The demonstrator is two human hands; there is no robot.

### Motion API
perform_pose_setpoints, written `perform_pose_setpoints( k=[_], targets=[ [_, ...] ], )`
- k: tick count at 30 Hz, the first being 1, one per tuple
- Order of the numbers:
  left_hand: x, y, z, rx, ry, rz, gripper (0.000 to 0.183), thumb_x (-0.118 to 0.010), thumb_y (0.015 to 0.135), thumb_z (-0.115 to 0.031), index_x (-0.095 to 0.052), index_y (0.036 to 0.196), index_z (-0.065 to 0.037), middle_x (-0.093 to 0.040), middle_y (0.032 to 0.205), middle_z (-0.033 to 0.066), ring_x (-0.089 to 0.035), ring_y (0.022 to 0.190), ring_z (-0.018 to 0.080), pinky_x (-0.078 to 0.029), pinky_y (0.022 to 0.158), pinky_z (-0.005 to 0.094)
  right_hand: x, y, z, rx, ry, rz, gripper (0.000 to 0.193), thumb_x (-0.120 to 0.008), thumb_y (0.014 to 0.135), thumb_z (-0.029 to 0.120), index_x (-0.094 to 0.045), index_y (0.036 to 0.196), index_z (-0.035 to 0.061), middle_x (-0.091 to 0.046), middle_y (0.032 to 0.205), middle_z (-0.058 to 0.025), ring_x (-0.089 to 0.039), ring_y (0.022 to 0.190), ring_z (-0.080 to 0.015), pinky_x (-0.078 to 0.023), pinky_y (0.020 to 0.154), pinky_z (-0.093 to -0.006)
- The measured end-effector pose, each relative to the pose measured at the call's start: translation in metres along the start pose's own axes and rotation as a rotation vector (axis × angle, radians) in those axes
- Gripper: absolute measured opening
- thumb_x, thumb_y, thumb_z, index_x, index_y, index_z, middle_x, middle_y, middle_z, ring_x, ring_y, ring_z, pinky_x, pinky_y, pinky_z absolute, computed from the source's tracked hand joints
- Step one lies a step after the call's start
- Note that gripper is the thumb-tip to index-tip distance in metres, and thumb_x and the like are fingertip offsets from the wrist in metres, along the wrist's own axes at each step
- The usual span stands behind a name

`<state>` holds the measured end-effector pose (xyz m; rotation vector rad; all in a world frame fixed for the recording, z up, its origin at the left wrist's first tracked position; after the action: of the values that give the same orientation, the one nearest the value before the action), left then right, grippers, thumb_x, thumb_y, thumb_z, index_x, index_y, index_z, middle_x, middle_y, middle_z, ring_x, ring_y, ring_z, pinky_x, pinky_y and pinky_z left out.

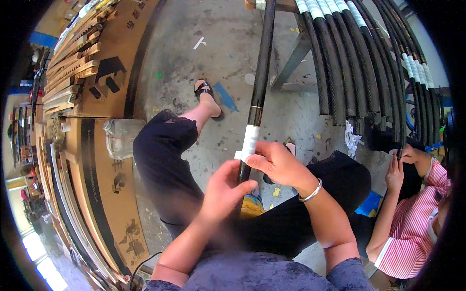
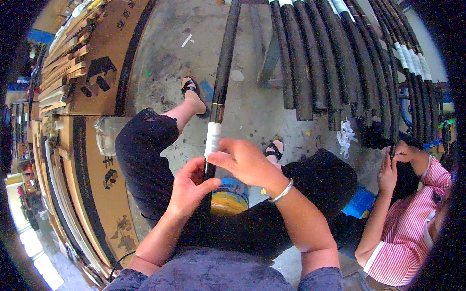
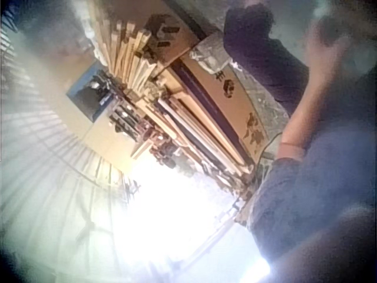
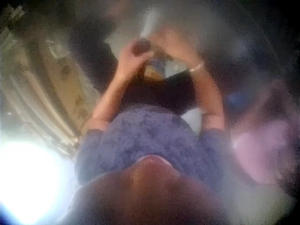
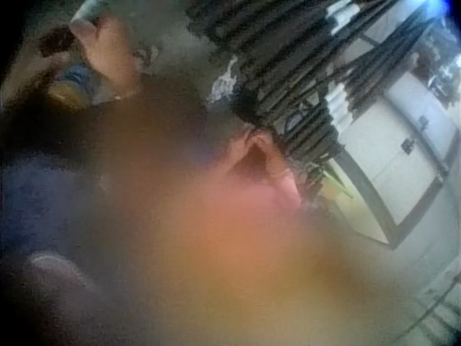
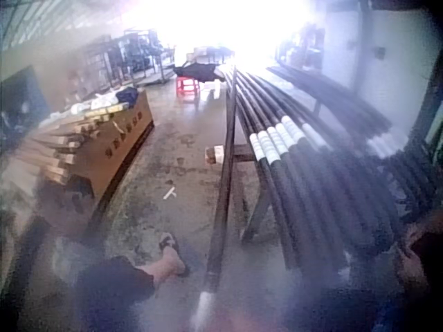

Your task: The person wraps white tape around the handle area of multiple black fishing rods, handling them one at a time and placing them back on a support rack.

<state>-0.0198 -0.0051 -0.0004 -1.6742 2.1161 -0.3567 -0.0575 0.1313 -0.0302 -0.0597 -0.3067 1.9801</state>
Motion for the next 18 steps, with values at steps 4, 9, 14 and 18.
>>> perform_pose_setpoints(
  k=[4,9,14,18],
  targets=[
    [0.008,-0.002,0.004,0.131,-0.113,-0.040,0.036,-0.069,0.079,-0.001,-0.056,0.112,0.003,-0.062,0.087,0.0031,-0.059,0.074,0.0105,-0.050,0.070,0.0256,0.000,-0.002,-0.004,-0.043,-0.029,0.033,0.042,-0.057,0.090,0.044,-0.062,0.089,0.0019,-0.060,0.072,-0.0187,-0.057,0.064,-0.0316,-0.044,0.061,-0.0391],
    [0.006,-0.002,0.010,0.105,-0.046,-0.025,0.032,-0.068,0.081,-0.004,-0.055,0.110,0.003,-0.062,0.089,0.0063,-0.060,0.071,0.0131,-0.051,0.069,0.0272,-0.005,0.002,0.006,0.008,-0.030,0.010,0.043,-0.056,0.090,0.045,-0.062,0.087,0.0021,-0.059,0.072,-0.0188,-0.057,0.064,-0.0318,-0.044,0.062,-0.0397],
    [0.004,-0.003,0.010,0.118,-0.126,0.016,0.037,-0.068,0.080,-0.003,-0.053,0.113,0.003,-0.061,0.092,0.0052,-0.061,0.074,0.0127,-0.050,0.067,0.0247,-0.003,0.001,-0.006,-0.091,-0.017,0.059,0.044,-0.056,0.090,0.046,-0.062,0.087,0.0024,-0.060,0.074,-0.0192,-0.059,0.067,-0.0314,-0.045,0.063,-0.0402],
    [0.011,-0.002,0.007,0.147,-0.007,-0.047,0.031,-0.068,0.082,-0.007,-0.056,0.110,0.001,-0.062,0.092,0.0048,-0.061,0.077,0.0134,-0.050,0.075,0.0279,-0.006,0.004,0.006,0.016,-0.035,0.036,0.047,-0.054,0.090,0.048,-0.061,0.087,0.0014,-0.060,0.075,-0.0209,-0.059,0.068,-0.0345,-0.045,0.063,-0.0408]
  ],
)
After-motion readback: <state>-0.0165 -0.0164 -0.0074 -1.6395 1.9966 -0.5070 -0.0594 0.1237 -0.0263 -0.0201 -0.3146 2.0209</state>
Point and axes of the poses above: each hand's wrist, its own y-axis towards the middle knuckle, its own x-axis out of the back of the hand, z = x × y, the point moved 6 cm from there along y, towards the middle knuckle
